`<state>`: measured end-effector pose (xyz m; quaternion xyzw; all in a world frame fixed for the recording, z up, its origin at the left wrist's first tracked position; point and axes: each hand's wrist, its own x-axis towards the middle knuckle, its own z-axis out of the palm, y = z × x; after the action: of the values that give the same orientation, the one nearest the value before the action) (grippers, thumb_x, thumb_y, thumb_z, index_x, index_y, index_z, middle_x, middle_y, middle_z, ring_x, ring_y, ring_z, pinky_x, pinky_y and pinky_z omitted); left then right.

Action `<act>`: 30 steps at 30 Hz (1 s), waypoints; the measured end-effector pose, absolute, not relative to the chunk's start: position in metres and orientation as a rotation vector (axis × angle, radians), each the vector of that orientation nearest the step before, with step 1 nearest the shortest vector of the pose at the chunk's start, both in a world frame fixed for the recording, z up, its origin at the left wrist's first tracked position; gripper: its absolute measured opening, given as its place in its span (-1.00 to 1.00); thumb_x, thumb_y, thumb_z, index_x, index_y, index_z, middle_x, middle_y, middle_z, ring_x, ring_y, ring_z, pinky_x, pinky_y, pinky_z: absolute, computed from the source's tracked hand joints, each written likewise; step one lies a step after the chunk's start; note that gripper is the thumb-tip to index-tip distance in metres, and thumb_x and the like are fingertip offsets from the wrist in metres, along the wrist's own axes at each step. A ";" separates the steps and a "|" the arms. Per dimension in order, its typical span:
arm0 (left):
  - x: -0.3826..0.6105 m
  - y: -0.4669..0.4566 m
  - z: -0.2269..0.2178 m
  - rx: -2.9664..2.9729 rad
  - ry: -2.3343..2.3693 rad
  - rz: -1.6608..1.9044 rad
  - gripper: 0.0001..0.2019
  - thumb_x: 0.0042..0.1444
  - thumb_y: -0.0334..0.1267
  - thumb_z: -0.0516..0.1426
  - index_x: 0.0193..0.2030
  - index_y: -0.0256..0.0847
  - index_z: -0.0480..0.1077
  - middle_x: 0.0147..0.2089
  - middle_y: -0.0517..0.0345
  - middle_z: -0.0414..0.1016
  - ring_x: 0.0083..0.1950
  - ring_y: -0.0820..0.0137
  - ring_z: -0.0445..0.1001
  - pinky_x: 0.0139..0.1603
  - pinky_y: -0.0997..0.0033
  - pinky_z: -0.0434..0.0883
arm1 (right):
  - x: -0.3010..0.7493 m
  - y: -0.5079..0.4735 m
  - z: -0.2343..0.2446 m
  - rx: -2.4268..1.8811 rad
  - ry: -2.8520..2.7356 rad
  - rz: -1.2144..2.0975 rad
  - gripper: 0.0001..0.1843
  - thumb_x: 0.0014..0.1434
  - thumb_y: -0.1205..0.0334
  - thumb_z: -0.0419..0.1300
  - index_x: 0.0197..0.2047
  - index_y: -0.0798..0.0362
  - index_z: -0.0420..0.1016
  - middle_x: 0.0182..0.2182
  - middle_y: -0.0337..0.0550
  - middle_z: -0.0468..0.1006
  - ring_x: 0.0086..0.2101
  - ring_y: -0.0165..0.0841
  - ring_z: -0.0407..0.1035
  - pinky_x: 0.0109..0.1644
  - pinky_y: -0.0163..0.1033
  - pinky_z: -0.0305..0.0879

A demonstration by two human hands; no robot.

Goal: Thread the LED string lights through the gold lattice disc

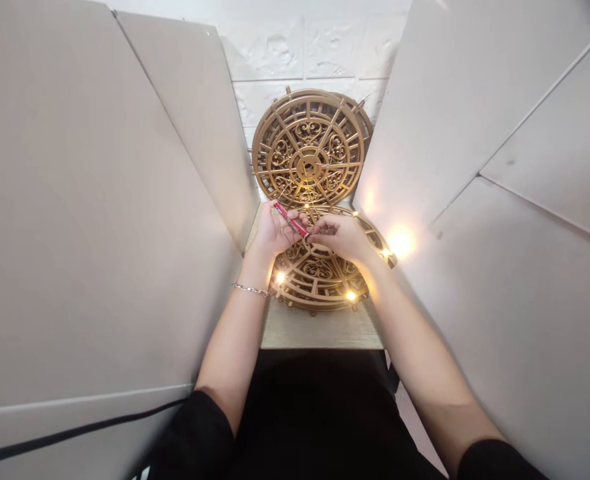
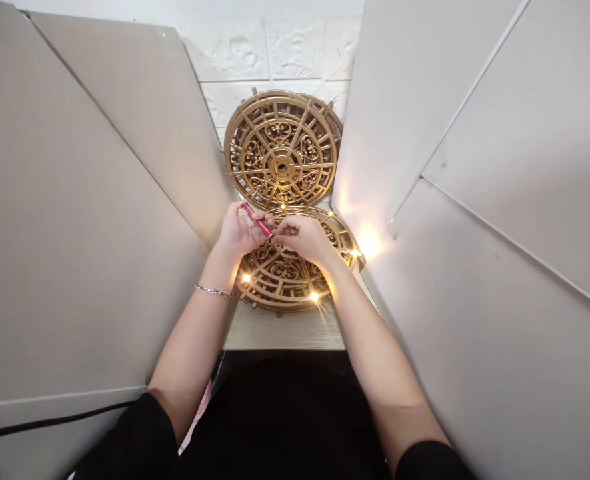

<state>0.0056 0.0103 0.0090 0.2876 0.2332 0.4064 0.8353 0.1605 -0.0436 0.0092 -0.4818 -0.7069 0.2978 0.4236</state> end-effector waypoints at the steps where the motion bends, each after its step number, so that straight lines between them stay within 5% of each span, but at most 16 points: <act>1: 0.006 0.010 0.009 0.610 0.495 0.858 -0.61 0.06 -0.02 -0.23 -0.63 -0.18 0.12 -0.54 0.05 0.36 -0.46 0.41 0.42 -0.41 0.42 0.39 | 0.160 -0.043 0.009 -1.207 -1.769 0.746 -0.91 -0.15 0.26 0.24 -0.49 0.06 0.42 -0.55 -0.30 0.39 -0.51 -0.49 0.21 -0.41 -0.30 0.14; 15: 0.007 0.011 0.009 0.590 0.517 0.855 -0.61 0.06 -0.02 -0.23 -0.63 -0.19 0.12 -0.55 0.05 0.36 -0.47 0.42 0.41 -0.44 0.45 0.37 | 0.159 -0.044 0.007 -1.226 -1.767 0.698 -0.88 -0.13 0.20 0.24 -0.50 0.06 0.41 -0.56 -0.29 0.40 -0.51 -0.49 0.21 -0.41 -0.29 0.14; 21: 0.004 0.009 0.015 0.580 0.487 0.860 -0.55 0.09 0.06 -0.26 -0.62 -0.19 0.09 -0.55 0.07 0.35 -0.51 0.43 0.40 -0.47 0.43 0.37 | 0.162 -0.049 0.014 -1.044 -1.685 0.978 -0.63 -0.23 -0.05 0.29 -0.49 0.09 0.40 -0.57 -0.27 0.37 -0.56 -0.51 0.19 -0.48 -0.32 0.14; 25: 0.001 0.010 0.020 0.600 0.537 1.024 -0.49 0.05 0.22 -0.27 -0.58 -0.18 0.07 -0.63 0.20 0.25 -0.61 0.52 0.30 -0.52 0.48 0.33 | 0.174 -0.049 0.018 -0.830 -1.492 1.187 -0.32 -0.10 -0.41 -0.10 -0.49 0.07 0.40 -0.61 -0.23 0.36 -0.61 -0.50 0.21 -0.55 -0.34 0.13; 27: -0.001 0.010 0.022 0.652 0.632 1.108 -0.54 0.07 0.18 -0.21 -0.57 -0.18 0.05 -0.70 0.33 0.08 -0.70 0.60 0.15 -0.59 0.55 0.26 | 0.180 -0.046 0.019 -0.826 -1.372 1.162 -0.27 -0.02 -0.40 -0.28 -0.51 0.06 0.37 -0.61 -0.20 0.38 -0.61 -0.48 0.24 -0.54 -0.33 0.16; 30: -0.004 0.012 0.022 0.893 0.903 1.197 -0.70 0.07 -0.04 -0.04 -0.54 -0.18 0.06 -0.73 0.44 -0.10 -0.75 0.65 -0.07 -0.67 0.63 0.09 | 0.187 -0.039 0.017 -0.984 -1.268 0.909 -0.39 0.09 -0.25 -0.23 -0.51 0.05 0.36 -0.58 -0.21 0.40 -0.60 -0.49 0.25 -0.47 -0.33 0.20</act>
<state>-0.0040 0.0115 0.0217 0.3921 0.3963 0.5252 0.6429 0.1875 -0.0385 0.0166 -0.4251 -0.5480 0.3928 0.6039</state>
